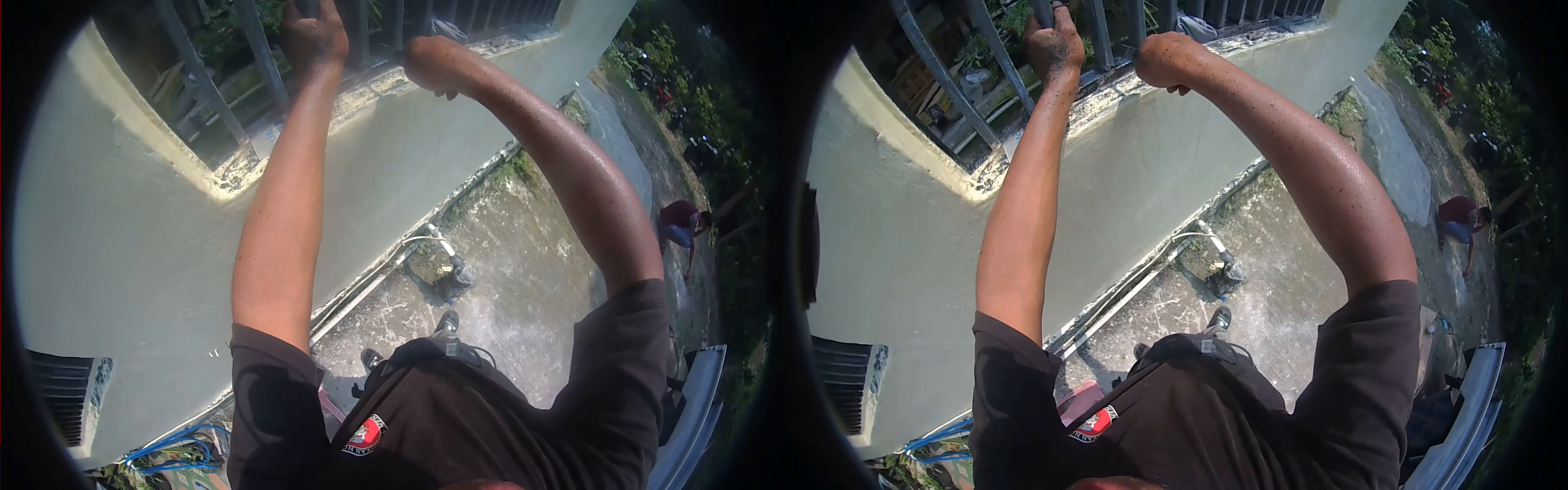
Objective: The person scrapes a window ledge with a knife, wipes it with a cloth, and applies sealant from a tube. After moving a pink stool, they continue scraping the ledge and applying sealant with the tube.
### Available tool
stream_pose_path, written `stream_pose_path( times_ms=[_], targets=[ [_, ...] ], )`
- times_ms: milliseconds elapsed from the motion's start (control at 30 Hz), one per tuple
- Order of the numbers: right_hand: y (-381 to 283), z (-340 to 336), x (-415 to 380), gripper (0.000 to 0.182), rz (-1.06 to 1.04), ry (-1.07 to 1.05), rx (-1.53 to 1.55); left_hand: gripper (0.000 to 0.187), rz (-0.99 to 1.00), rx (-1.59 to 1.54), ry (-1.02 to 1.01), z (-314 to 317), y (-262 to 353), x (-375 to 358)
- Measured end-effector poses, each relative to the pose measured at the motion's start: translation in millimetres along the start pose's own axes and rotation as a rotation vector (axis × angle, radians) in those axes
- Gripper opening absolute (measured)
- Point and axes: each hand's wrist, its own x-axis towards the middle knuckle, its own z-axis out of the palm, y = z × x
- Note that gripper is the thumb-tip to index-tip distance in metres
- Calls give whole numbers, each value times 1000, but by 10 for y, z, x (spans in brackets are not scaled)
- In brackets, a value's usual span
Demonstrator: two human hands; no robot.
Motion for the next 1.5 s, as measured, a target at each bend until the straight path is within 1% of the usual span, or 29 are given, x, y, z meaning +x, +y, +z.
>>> stream_pose_path(
  times_ms=[33, 100, 133, 200, 233, 267, 300, 333, 367, 400, 433, 500, 567, 600, 667, 733, 800, 900, 967, 1033, 1167, 1233, 1267, 1300, 1333, 1433, 1467, 1500],
  targets=[
    [21, -24, -30, 28, -3, 7, 18, 34, 5, 9, 8, 0, -10, 3],
    [84, -56, -70, 27, -56, 45, 199, 34, -2, 21, -3, 0, -30, 22],
    [157, -52, -15, 27, -57, 47, 219, 35, -53, 3, -66, -47, 20, 12],
    [341, -22, 141, 29, -123, -122, 287, 35, -50, -32, -65, -113, 172, -33],
    [381, -4, 146, 29, -123, -116, 307, 36, -60, -78, -50, -88, 203, -42],
    [394, 16, 166, 29, -107, -157, 325, 35, -67, -93, -30, -61, 189, -50],
    [398, 28, 190, 29, -94, -196, 339, 35, -53, -90, -41, -56, 192, -44],
    [415, 54, 233, 29, -97, -190, 353, 34, -32, -63, -42, -63, 178, -34],
    [417, 89, 276, 29, -143, -183, 309, 34, -12, -34, -40, -66, 162, -30],
    [405, 131, 320, 30, -189, -176, 264, 33, -43, -30, -42, -56, 149, -34],
    [379, 173, 361, 32, -235, -168, 219, 33, -32, -25, -45, -67, 189, -37],
    [320, 227, 456, 33, -234, -158, 199, 28, -87, -2, -66, -93, 260, -34],
    [240, 166, 470, 32, -377, -225, 7, 29, -72, -14, -50, -49, 185, -21],
    [189, 226, 652, 33, -370, -289, -56, 29, -79, 3, -52, -45, 165, -17],
    [157, 182, 613, 34, -362, -286, -72, 30, -87, 27, -51, -66, 210, -26],
    [138, 183, 546, 36, -350, -282, -91, 35, -69, 17, -15, -59, 244, -51],
    [142, 160, 489, 38, -345, -283, -50, 35, -77, 10, -3, -53, 262, -51],
    [89, 213, 419, 40, -353, -270, -109, 34, -86, 6, 7, -45, 292, -41],
    [80, 240, 393, 39, -326, -256, -96, 33, -89, 12, 9, -63, 310, -52],
    [146, 248, 356, 38, -323, -269, -8, 33, -136, 33, -30, -76, 332, -51],
    [358, 137, 241, 36, -373, -330, 7, 34, -155, 50, -25, -97, 319, -71],
    [494, 4, 203, 36, -266, -291, 228, 31, -122, 20, -9, -80, 364, -59],
    [542, -35, 297, 37, -457, -231, -45, 31, -122, 22, -3, -79, 411, -75],
    [531, -67, 374, 37, -464, -233, -39, 30, -148, 31, -12, -94, 451, -95],
    [499, -66, 501, 37, -515, -205, -90, 29, -169, 42, -24, -112, 497, -96],
    [377, -62, 757, 34, -625, -152, -124, 29, -115, 81, -21, -66, 299, -31],
    [337, -63, 792, 33, -536, -202, -114, 29, -110, 91, -22, -65, 281, -26],
    [317, -51, 815, 33, -495, -230, -109, 29, -95, 74, -21, -63, 256, -37]
  ],
)
